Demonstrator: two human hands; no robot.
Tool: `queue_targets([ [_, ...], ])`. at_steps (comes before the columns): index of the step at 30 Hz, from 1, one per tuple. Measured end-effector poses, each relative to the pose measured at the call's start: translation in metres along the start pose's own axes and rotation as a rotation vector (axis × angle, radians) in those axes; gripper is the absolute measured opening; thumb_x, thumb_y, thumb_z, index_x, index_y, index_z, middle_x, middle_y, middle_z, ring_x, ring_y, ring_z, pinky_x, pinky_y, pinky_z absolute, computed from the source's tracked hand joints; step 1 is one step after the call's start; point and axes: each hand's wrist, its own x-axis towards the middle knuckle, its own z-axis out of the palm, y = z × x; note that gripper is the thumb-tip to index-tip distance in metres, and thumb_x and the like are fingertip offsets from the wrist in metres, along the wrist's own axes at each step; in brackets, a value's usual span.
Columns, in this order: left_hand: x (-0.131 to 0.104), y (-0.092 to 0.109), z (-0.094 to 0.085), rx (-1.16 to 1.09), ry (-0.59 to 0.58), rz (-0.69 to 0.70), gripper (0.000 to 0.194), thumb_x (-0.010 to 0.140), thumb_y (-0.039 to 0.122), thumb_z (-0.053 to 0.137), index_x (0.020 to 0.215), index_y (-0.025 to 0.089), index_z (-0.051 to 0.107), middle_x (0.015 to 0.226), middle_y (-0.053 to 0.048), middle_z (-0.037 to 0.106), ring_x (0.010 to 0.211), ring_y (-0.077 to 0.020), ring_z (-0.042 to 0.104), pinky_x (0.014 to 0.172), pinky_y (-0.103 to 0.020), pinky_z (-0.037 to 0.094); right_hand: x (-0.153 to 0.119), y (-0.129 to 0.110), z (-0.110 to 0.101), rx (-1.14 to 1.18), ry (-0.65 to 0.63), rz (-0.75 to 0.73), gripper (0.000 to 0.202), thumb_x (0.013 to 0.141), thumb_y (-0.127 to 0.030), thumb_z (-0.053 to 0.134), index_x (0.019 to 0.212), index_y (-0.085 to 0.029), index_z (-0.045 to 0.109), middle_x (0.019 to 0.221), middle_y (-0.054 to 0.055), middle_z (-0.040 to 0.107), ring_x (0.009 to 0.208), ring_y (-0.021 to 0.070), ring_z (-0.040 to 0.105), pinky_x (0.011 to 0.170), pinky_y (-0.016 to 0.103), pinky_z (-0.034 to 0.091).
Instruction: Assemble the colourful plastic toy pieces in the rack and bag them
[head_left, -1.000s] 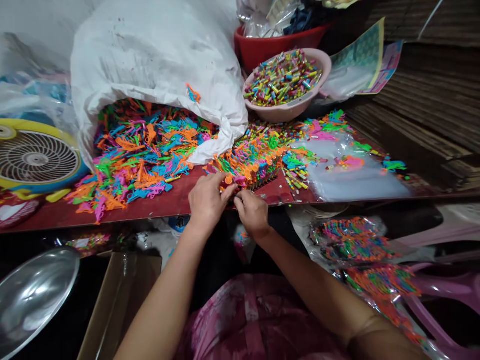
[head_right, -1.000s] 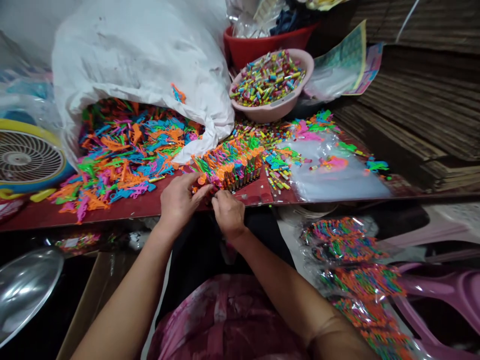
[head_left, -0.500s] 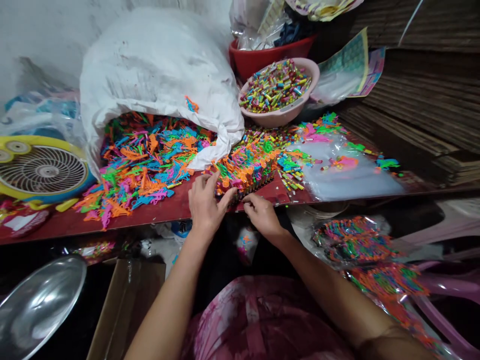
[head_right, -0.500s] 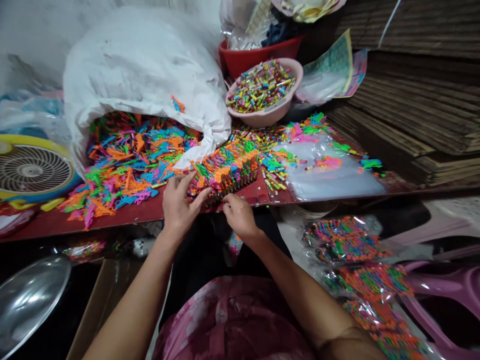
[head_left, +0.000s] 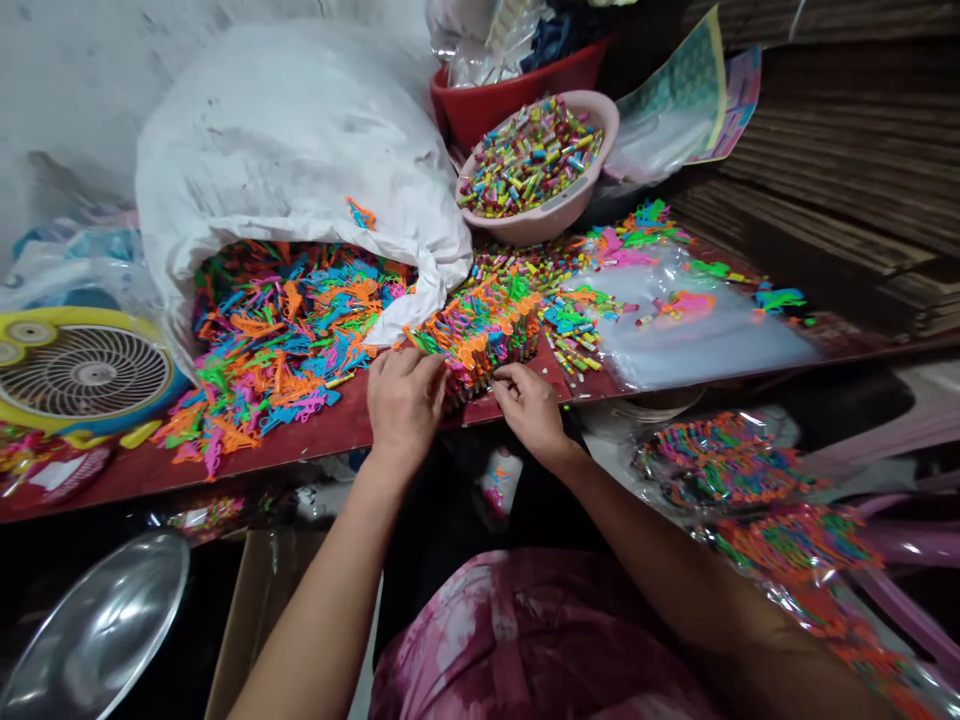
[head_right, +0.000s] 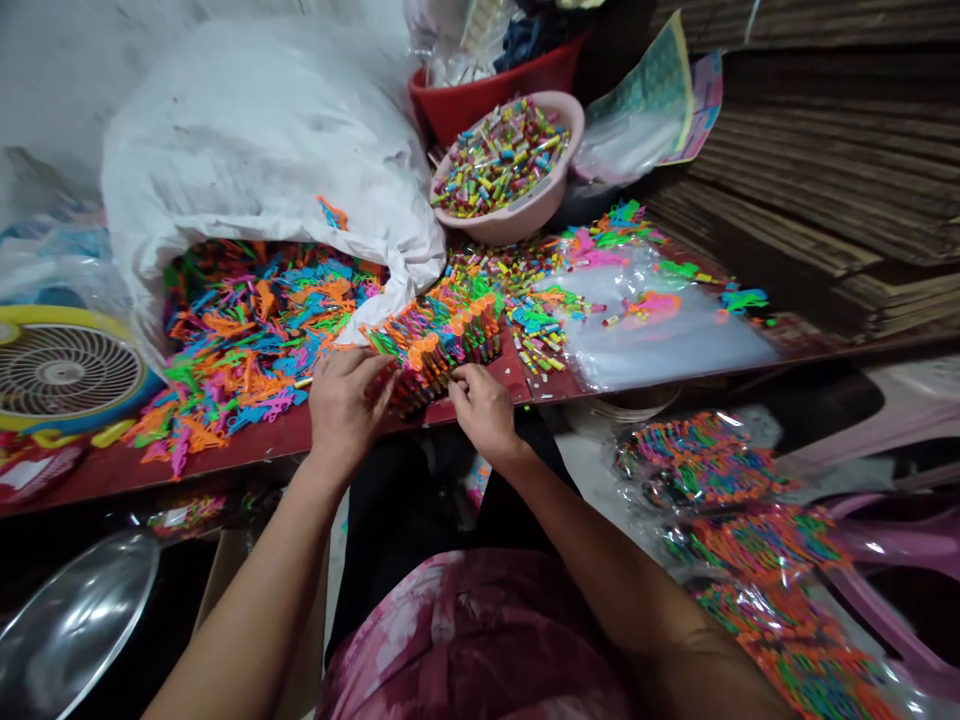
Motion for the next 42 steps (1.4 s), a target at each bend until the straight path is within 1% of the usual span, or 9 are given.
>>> queue_targets([
  [3,-0.001,-0.001,0.001,-0.053,-0.003,0.024,0.020,0.096,0.029,0.053,0.101,0.019,0.070,0.093,-0.008,0.070,0.089,-0.0220,0.061,0.087,-0.037,0.045,-0.004,-0.002,0.007,-0.034,-0.073,-0.072,0.017,0.094,-0.029,0.055,0.100,-0.018,0.067,0.086,0.004,0.067,0.074,0.0151,0.062,0.070,0.025,0.045],
  [7,0.001,-0.004,0.003,-0.102,-0.052,0.049,0.022,0.097,0.030,0.052,0.103,0.019,0.070,0.092,-0.008,0.071,0.087,-0.0217,0.061,0.083,-0.036,0.047,-0.008,-0.009,0.018,-0.160,-0.083,-0.071,0.020,0.097,-0.030,0.051,0.101,-0.017,0.066,0.088,0.007,0.069,0.081,0.0170,0.064,0.074,0.026,0.045],
  [10,0.001,-0.006,0.006,-0.139,-0.057,0.039,0.022,0.097,0.031,0.052,0.104,0.019,0.070,0.089,-0.007,0.071,0.083,-0.0202,0.060,0.080,-0.034,0.048,-0.008,-0.013,0.022,-0.203,-0.043,-0.064,0.023,0.099,-0.028,0.047,0.100,-0.017,0.066,0.087,0.007,0.070,0.079,0.0175,0.064,0.073,0.027,0.045],
  [15,-0.003,-0.006,0.007,-0.194,-0.015,0.031,0.020,0.097,0.028,0.054,0.108,0.019,0.068,0.091,-0.005,0.073,0.083,-0.0182,0.063,0.086,-0.034,0.048,-0.010,-0.014,0.027,-0.130,0.027,-0.100,0.022,0.096,-0.031,0.052,0.104,-0.015,0.065,0.089,0.007,0.070,0.076,0.0169,0.065,0.072,0.027,0.047],
  [21,-0.009,-0.005,0.008,-0.270,0.040,-0.005,0.011,0.093,0.024,0.059,0.101,0.019,0.065,0.092,-0.005,0.072,0.085,-0.0181,0.063,0.082,-0.032,0.050,-0.011,-0.011,0.033,-0.016,0.096,0.022,0.017,0.095,-0.034,0.056,0.100,-0.020,0.064,0.082,0.003,0.070,0.070,0.0156,0.066,0.069,0.027,0.050],
  [25,-0.012,-0.004,0.010,-0.293,0.039,-0.038,0.012,0.093,0.023,0.058,0.103,0.020,0.064,0.094,-0.005,0.071,0.088,-0.0194,0.062,0.083,-0.034,0.050,-0.010,-0.015,0.033,-0.063,0.120,-0.076,0.016,0.095,-0.029,0.055,0.088,-0.020,0.065,0.083,0.005,0.070,0.076,0.0168,0.066,0.070,0.027,0.050],
  [30,-0.016,-0.002,0.013,-0.348,0.068,-0.100,0.016,0.092,0.021,0.059,0.107,0.021,0.063,0.115,-0.009,0.068,0.105,-0.0213,0.061,0.091,-0.036,0.051,-0.005,-0.018,0.034,-0.099,0.139,-0.130,0.017,0.094,-0.029,0.057,0.081,-0.019,0.062,0.073,0.002,0.064,0.062,0.0134,0.060,0.060,0.024,0.045],
  [38,-0.020,-0.002,0.011,-0.351,0.101,-0.087,0.013,0.090,0.018,0.061,0.103,0.021,0.061,0.104,-0.008,0.070,0.098,-0.0220,0.063,0.085,-0.037,0.052,-0.001,-0.017,0.033,-0.179,0.124,-0.143,0.025,0.097,-0.030,0.052,0.075,-0.021,0.058,0.069,0.001,0.061,0.061,0.0133,0.056,0.059,0.025,0.040],
  [42,-0.017,-0.002,0.013,-0.339,0.097,-0.058,0.012,0.090,0.017,0.061,0.101,0.021,0.060,0.105,-0.008,0.070,0.098,-0.0221,0.063,0.084,-0.038,0.051,0.000,-0.021,0.032,-0.336,0.087,-0.247,0.027,0.100,-0.026,0.048,0.075,-0.021,0.059,0.070,0.002,0.062,0.065,0.0153,0.057,0.063,0.027,0.038],
])
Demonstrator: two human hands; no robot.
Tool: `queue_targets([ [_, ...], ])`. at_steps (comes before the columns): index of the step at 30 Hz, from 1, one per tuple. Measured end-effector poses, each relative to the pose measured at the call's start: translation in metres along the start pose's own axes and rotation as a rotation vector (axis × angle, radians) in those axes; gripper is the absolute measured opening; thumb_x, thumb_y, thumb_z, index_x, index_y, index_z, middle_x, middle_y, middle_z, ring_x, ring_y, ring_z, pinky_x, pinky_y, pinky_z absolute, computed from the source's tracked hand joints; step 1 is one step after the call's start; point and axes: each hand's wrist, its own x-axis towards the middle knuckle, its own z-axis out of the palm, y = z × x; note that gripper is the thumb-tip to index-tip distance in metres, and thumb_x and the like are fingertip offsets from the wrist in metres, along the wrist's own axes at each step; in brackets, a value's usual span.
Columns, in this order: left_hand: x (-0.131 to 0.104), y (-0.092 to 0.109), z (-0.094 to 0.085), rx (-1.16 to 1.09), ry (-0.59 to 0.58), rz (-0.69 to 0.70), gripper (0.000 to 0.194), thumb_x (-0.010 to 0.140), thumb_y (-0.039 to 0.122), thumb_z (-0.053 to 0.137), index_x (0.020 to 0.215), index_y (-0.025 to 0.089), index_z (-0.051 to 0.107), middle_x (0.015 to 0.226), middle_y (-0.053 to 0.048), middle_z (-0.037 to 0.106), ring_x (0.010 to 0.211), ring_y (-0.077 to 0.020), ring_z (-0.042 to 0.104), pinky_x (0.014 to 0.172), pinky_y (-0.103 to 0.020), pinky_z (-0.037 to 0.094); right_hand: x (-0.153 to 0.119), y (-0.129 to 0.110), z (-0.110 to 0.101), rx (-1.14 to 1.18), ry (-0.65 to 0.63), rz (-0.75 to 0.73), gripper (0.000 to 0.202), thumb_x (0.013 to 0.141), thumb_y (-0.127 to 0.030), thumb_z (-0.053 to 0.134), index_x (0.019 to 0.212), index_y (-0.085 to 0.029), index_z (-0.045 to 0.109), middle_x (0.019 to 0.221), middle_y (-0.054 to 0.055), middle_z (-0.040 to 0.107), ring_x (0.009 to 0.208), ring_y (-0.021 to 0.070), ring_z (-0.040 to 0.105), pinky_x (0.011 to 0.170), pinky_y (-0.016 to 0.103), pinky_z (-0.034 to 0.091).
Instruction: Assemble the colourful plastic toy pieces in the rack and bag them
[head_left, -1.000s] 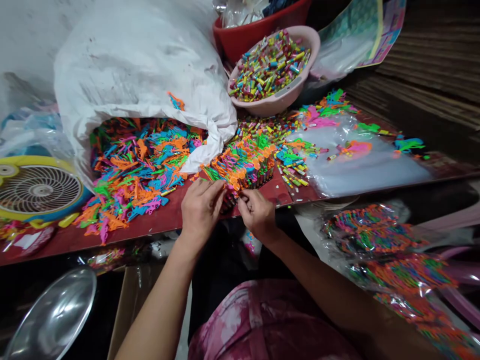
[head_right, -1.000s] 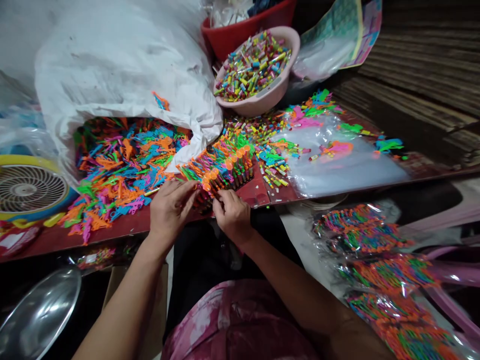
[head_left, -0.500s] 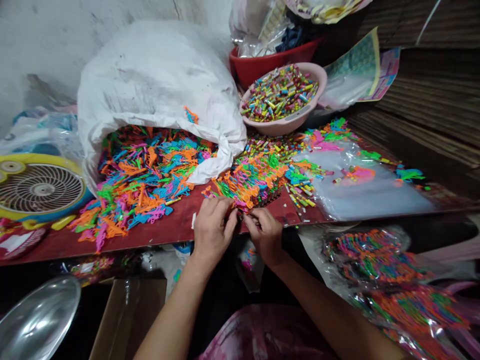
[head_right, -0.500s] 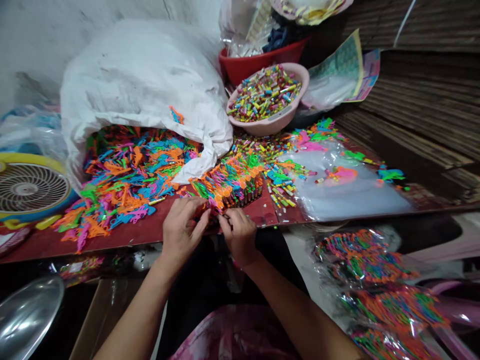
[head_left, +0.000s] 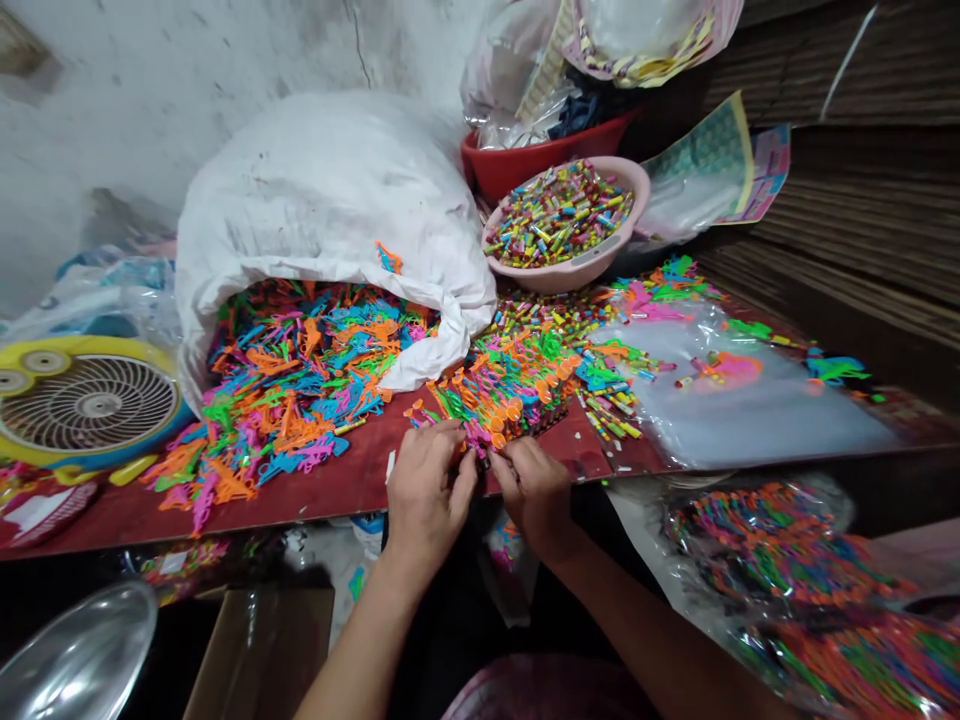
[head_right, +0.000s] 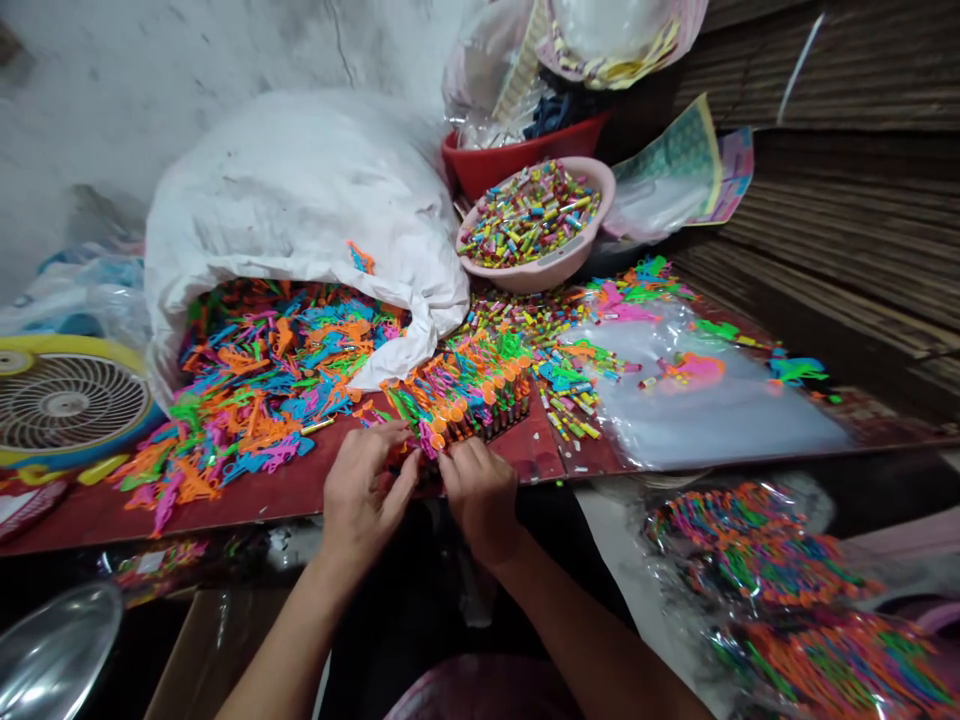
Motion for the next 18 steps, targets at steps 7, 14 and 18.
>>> queue_targets([
  [7,0.007,0.007,-0.001,0.003,-0.036,-0.028,0.013,0.087,0.024,0.065,0.099,0.022,0.059,0.102,-0.007,0.070,0.093,-0.0222,0.062,0.081,-0.037,0.051,0.005,-0.009,-0.008,-0.120,-0.090,-0.030,0.028,0.102,-0.023,0.042,0.081,-0.020,0.060,0.072,0.004,0.063,0.065,0.0168,0.057,0.061,0.030,0.033],
  [14,0.010,0.008,0.006,0.062,0.018,-0.071,0.009,0.090,0.029,0.065,0.090,0.021,0.060,0.091,-0.005,0.070,0.083,-0.0195,0.059,0.075,-0.033,0.047,0.012,-0.012,-0.011,-0.160,-0.101,-0.033,0.032,0.101,-0.021,0.042,0.072,-0.021,0.054,0.066,0.003,0.060,0.061,0.0157,0.054,0.058,0.031,0.027],
  [18,0.011,0.010,0.011,0.131,0.053,-0.072,0.019,0.090,0.034,0.065,0.104,0.020,0.066,0.087,-0.004,0.069,0.079,-0.0193,0.057,0.075,-0.033,0.045,0.010,-0.011,-0.010,-0.158,-0.147,-0.036,0.033,0.104,-0.022,0.037,0.077,-0.020,0.056,0.071,0.004,0.062,0.064,0.0159,0.055,0.059,0.030,0.026],
])
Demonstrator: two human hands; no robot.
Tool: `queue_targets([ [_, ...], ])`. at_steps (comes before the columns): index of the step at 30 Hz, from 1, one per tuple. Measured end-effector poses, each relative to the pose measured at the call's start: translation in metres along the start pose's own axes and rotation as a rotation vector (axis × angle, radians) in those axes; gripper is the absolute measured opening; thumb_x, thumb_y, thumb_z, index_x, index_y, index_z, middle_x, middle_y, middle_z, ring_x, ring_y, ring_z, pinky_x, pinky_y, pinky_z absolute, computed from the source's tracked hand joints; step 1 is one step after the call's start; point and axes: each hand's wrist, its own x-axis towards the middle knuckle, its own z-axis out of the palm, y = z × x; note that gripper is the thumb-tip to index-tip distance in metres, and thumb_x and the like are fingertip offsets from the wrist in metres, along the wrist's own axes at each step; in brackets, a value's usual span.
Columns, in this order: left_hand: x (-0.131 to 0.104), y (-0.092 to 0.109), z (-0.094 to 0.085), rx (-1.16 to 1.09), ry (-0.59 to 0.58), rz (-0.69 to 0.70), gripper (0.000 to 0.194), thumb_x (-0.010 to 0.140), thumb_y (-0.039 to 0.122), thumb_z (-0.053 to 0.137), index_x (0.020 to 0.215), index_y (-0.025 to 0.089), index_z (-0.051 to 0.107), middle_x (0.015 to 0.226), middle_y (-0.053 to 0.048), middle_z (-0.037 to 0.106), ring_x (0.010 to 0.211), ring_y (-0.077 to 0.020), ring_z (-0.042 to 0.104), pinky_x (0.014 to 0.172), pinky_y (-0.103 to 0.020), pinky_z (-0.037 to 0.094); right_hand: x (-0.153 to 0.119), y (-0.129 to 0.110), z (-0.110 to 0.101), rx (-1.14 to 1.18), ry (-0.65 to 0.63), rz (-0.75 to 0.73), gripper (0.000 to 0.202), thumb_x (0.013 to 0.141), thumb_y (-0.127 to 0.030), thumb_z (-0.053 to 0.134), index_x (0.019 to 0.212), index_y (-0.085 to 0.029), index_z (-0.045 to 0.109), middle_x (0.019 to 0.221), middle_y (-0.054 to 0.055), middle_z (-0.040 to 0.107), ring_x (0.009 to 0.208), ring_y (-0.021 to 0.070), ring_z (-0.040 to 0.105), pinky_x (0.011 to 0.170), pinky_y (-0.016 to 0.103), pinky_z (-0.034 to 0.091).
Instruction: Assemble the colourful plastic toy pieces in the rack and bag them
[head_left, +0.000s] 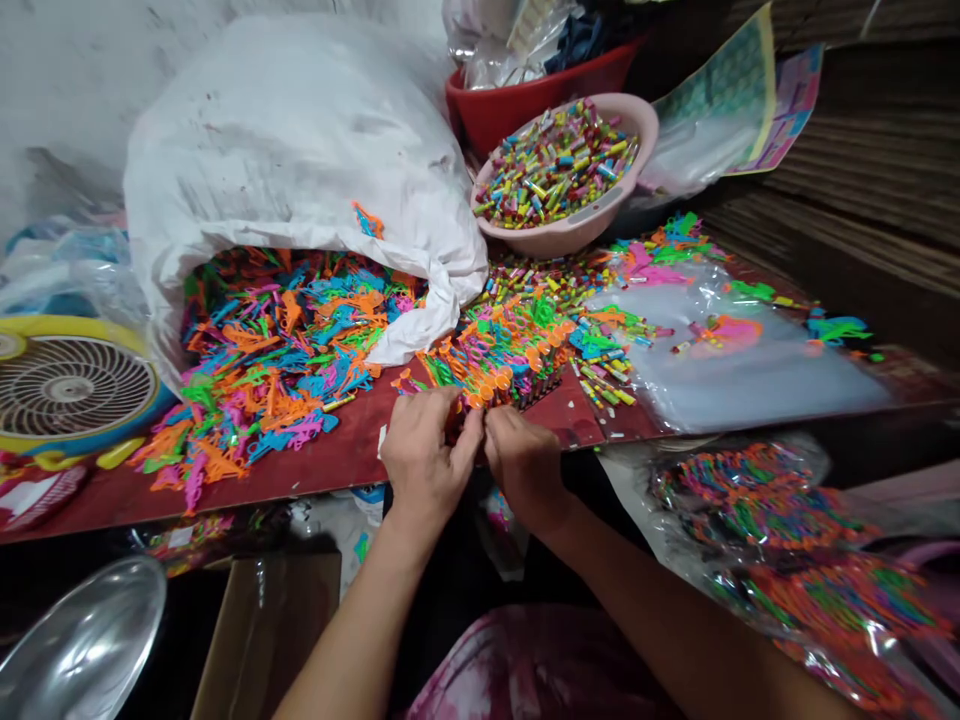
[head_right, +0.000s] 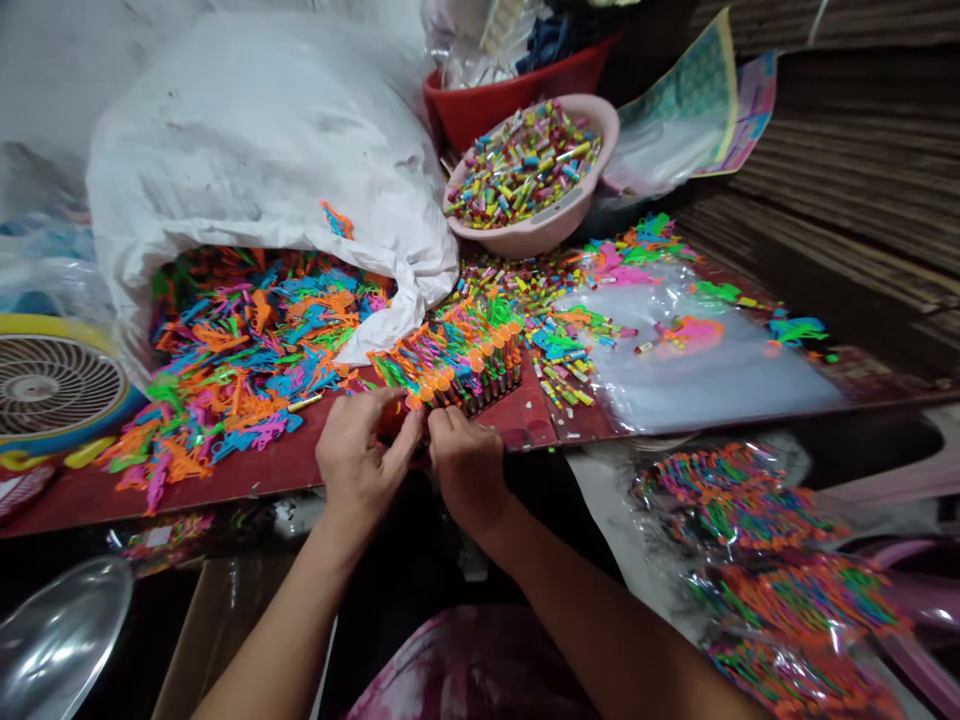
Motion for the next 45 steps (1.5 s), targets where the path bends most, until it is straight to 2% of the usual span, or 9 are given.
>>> queue_targets([
  [16,0.006,0.000,0.012,0.207,-0.054,0.047,0.030,0.096,0.038,0.055,0.109,0.018,0.072,0.086,-0.007,0.068,0.081,-0.0217,0.055,0.073,-0.033,0.042,0.000,0.005,0.004,0.093,-0.126,0.076,0.024,0.101,-0.022,0.043,0.086,-0.019,0.062,0.084,0.006,0.068,0.071,0.0164,0.061,0.061,0.027,0.036],
  [22,0.004,-0.003,-0.014,0.092,0.023,0.033,0.053,0.091,0.047,0.060,0.138,0.022,0.057,0.126,-0.015,0.058,0.115,-0.0273,0.054,0.099,-0.043,0.041,-0.024,0.033,-0.009,0.383,-0.102,0.034,0.023,0.097,-0.023,0.048,0.112,-0.019,0.065,0.103,0.010,0.072,0.092,0.0220,0.068,0.082,0.032,0.051],
  [25,-0.019,-0.008,-0.022,-0.054,0.197,-0.102,0.052,0.096,0.043,0.054,0.143,0.022,0.050,0.136,-0.013,0.053,0.128,-0.0258,0.048,0.111,-0.044,0.034,-0.032,0.062,-0.018,0.495,-0.020,0.196,0.025,0.094,-0.027,0.049,0.110,-0.019,0.067,0.100,0.010,0.073,0.088,0.0224,0.069,0.081,0.035,0.054],
  [27,-0.042,-0.011,-0.014,-0.175,0.336,-0.308,0.046,0.100,0.041,0.043,0.142,0.021,0.050,0.135,-0.013,0.054,0.128,-0.0232,0.049,0.112,-0.041,0.035,-0.028,0.085,-0.020,0.543,0.064,0.359,0.028,0.092,-0.027,0.050,0.111,-0.019,0.067,0.095,0.009,0.072,0.082,0.0210,0.068,0.078,0.035,0.056],
  [28,-0.053,-0.013,-0.006,-0.246,0.342,-0.422,0.047,0.101,0.042,0.041,0.142,0.022,0.049,0.134,-0.012,0.055,0.126,-0.0224,0.052,0.110,-0.039,0.038,-0.022,0.096,-0.019,0.553,0.108,0.406,0.031,0.089,-0.025,0.050,0.114,-0.018,0.067,0.097,0.009,0.071,0.083,0.0208,0.068,0.079,0.036,0.057],
  [30,-0.071,-0.014,0.014,-0.385,0.198,-0.562,0.057,0.095,0.047,0.052,0.146,0.022,0.043,0.144,-0.014,0.049,0.133,-0.0249,0.048,0.113,-0.039,0.036,-0.008,0.115,-0.012,0.595,0.119,0.410,0.046,0.080,-0.018,0.050,0.125,-0.017,0.062,0.116,0.013,0.067,0.097,0.0224,0.068,0.088,0.039,0.056],
  [32,-0.078,-0.015,0.034,-0.457,0.085,-0.556,0.078,0.083,0.048,0.071,0.148,0.020,0.038,0.149,-0.015,0.044,0.139,-0.0290,0.041,0.117,-0.042,0.032,0.006,0.127,-0.003,0.649,0.045,0.411,0.064,0.071,-0.012,0.050,0.134,-0.017,0.057,0.131,0.013,0.061,0.116,0.0247,0.063,0.100,0.042,0.052],
  [35,-0.074,-0.020,0.052,-0.535,0.019,-0.509,0.088,0.073,0.045,0.080,0.146,0.018,0.038,0.143,-0.015,0.049,0.136,-0.0304,0.045,0.116,-0.044,0.033,0.019,0.131,0.011,0.644,-0.076,0.439,0.076,0.064,-0.010,0.051,0.140,-0.019,0.054,0.139,0.010,0.059,0.133,0.0275,0.051,0.115,0.048,0.039],
  [45,-0.059,-0.057,0.058,-0.756,-0.093,-0.537,0.077,0.072,0.041,0.080,0.136,0.018,0.046,0.137,-0.013,0.055,0.129,-0.0292,0.052,0.113,-0.046,0.037,0.009,0.129,0.025,0.619,-0.094,0.392,0.085,0.060,-0.010,0.051,0.145,-0.018,0.049,0.147,0.008,0.053,0.139,0.0285,0.046,0.121,0.046,0.030],
])
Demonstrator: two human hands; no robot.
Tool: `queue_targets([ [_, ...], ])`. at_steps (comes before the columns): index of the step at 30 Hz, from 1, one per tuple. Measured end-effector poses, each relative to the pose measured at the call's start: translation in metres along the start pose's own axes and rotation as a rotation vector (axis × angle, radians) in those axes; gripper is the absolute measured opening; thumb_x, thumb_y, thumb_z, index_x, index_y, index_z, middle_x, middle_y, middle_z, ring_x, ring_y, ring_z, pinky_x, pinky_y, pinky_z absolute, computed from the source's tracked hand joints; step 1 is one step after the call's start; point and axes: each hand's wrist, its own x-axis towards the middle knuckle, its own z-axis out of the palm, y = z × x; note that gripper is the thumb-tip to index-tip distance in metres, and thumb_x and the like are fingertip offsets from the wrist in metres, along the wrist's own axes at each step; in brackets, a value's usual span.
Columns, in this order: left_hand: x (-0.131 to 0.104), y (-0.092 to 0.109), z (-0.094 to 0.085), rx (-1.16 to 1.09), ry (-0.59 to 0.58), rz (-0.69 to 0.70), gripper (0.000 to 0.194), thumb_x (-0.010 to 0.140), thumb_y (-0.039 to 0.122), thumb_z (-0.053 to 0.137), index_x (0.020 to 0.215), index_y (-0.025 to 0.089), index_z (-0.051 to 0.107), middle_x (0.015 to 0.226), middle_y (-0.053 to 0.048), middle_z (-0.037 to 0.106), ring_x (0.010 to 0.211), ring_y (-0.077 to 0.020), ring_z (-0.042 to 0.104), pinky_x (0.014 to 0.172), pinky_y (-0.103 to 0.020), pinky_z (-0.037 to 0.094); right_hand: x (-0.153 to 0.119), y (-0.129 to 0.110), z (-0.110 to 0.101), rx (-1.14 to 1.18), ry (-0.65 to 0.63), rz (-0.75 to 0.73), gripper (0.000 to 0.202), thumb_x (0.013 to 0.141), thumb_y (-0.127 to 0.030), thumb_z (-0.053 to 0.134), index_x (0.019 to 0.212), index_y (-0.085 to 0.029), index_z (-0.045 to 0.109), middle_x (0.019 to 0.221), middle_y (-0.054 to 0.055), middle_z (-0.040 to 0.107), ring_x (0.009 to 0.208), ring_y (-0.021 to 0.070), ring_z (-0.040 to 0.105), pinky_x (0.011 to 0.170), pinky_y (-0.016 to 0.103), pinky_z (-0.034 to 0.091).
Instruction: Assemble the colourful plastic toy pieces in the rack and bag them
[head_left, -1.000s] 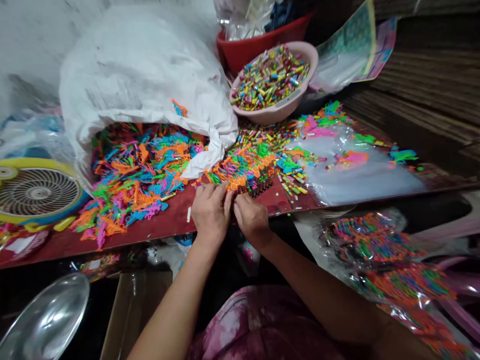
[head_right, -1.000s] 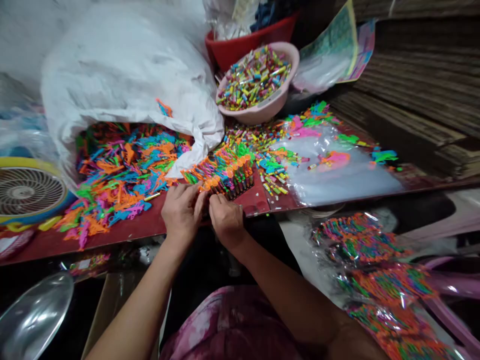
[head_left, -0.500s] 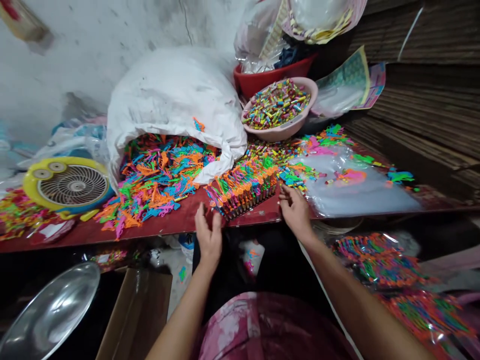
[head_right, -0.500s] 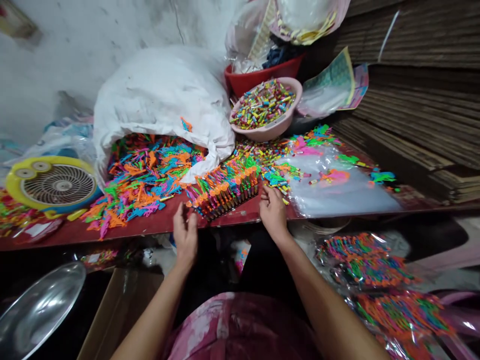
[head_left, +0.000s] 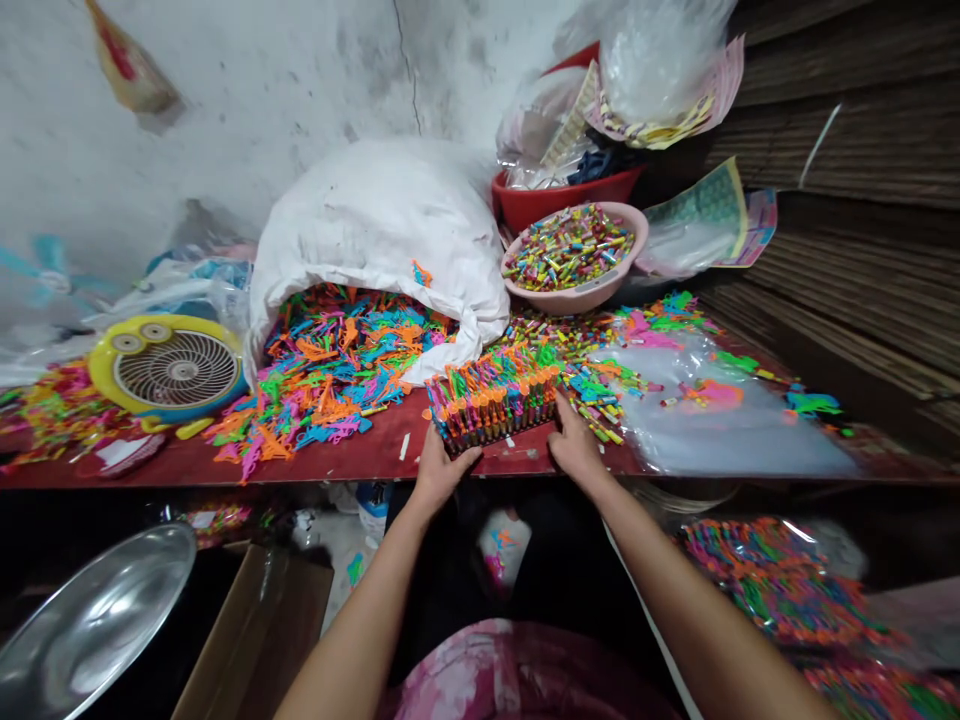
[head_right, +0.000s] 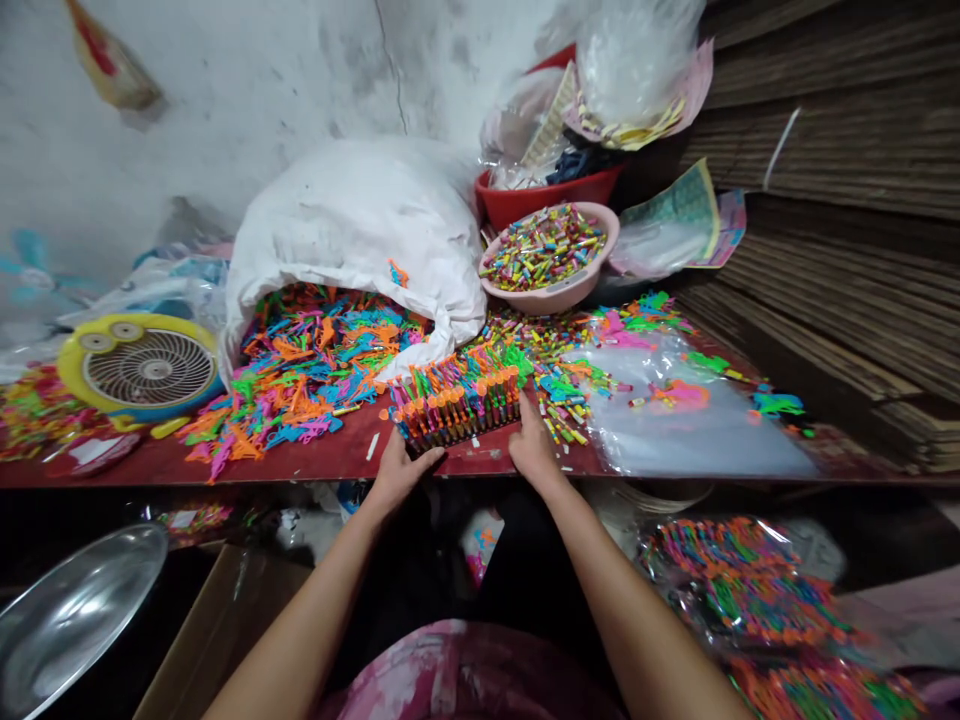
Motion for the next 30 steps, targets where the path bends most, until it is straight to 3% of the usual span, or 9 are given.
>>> queue_targets([
  [5,0.002,0.019,-0.010,-0.165,-0.080,-0.057,0.089,0.072,0.040,0.081,0.147,0.020,0.037,0.149,-0.012,0.047,0.139,-0.0284,0.043,0.119,-0.044,0.030,0.012,0.000,-0.007,0.289,-0.021,0.136,0.091,0.057,-0.013,0.049,0.148,-0.021,0.043,0.148,0.009,0.053,0.136,0.0270,0.051,0.117,0.050,0.035],
  [9,0.004,0.031,-0.010,-0.302,0.006,-0.110,0.111,0.070,0.039,0.084,0.157,0.024,0.016,0.160,-0.012,0.032,0.146,-0.0280,0.034,0.122,-0.043,0.025,0.025,-0.013,-0.012,0.457,-0.090,0.160,0.106,0.053,-0.012,0.050,0.155,-0.028,0.027,0.162,0.004,0.032,0.147,0.0233,0.033,0.120,0.046,0.029],
  [11,0.007,0.031,-0.006,-0.346,0.005,-0.103,0.118,0.068,0.039,0.085,0.157,0.024,0.010,0.158,-0.013,0.035,0.143,-0.0285,0.039,0.120,-0.044,0.029,0.027,-0.020,-0.012,0.466,-0.141,0.157,0.109,0.052,-0.011,0.051,0.156,-0.028,0.025,0.164,0.002,0.026,0.151,0.0219,0.025,0.122,0.044,0.023],
  [14,0.014,0.024,0.000,-0.332,0.009,-0.081,0.111,0.068,0.041,0.085,0.155,0.023,0.019,0.148,-0.013,0.049,0.135,-0.0283,0.050,0.115,-0.045,0.037,0.023,-0.023,-0.009,0.454,-0.170,0.167,0.110,0.053,-0.011,0.051,0.157,-0.030,0.022,0.165,0.003,0.023,0.152,0.0213,0.018,0.123,0.046,0.019],
  [17,0.019,0.018,-0.001,-0.264,0.040,-0.097,0.093,0.070,0.043,0.083,0.146,0.020,0.035,0.134,-0.013,0.061,0.124,-0.0279,0.058,0.109,-0.047,0.043,0.014,-0.018,-0.005,0.370,-0.178,0.141,0.109,0.057,-0.012,0.051,0.159,-0.031,0.015,0.165,0.005,0.023,0.152,0.0213,0.017,0.121,0.050,0.024],
  [21,0.029,0.012,-0.016,-0.218,-0.012,-0.115,0.084,0.070,0.040,0.083,0.140,0.020,0.042,0.126,-0.013,0.066,0.117,-0.0273,0.063,0.104,-0.046,0.048,0.003,-0.011,-0.002,0.310,-0.131,0.125,0.106,0.061,-0.012,0.050,0.159,-0.031,0.013,0.163,0.009,0.027,0.150,0.0222,0.024,0.116,0.052,0.034],
  [25,0.039,0.003,-0.034,-0.200,-0.082,-0.159,0.076,0.069,0.043,0.083,0.132,0.019,0.049,0.124,-0.011,0.067,0.113,-0.0259,0.065,0.103,-0.046,0.049,-0.005,-0.014,-0.007,0.387,-0.131,0.181,0.101,0.060,-0.013,0.049,0.156,-0.033,0.025,0.157,0.010,0.040,0.142,0.0235,0.043,0.113,0.051,0.039],
  [30,0.039,-0.010,-0.038,-0.106,-0.022,-0.159,0.065,0.070,0.045,0.081,0.123,0.019,0.054,0.121,-0.009,0.068,0.112,-0.0260,0.064,0.104,-0.044,0.048,0.001,-0.024,-0.016,0.571,-0.066,0.243,0.092,0.058,-0.014,0.054,0.147,-0.030,0.042,0.146,0.011,0.053,0.126,0.0254,0.060,0.109,0.052,0.044],
])
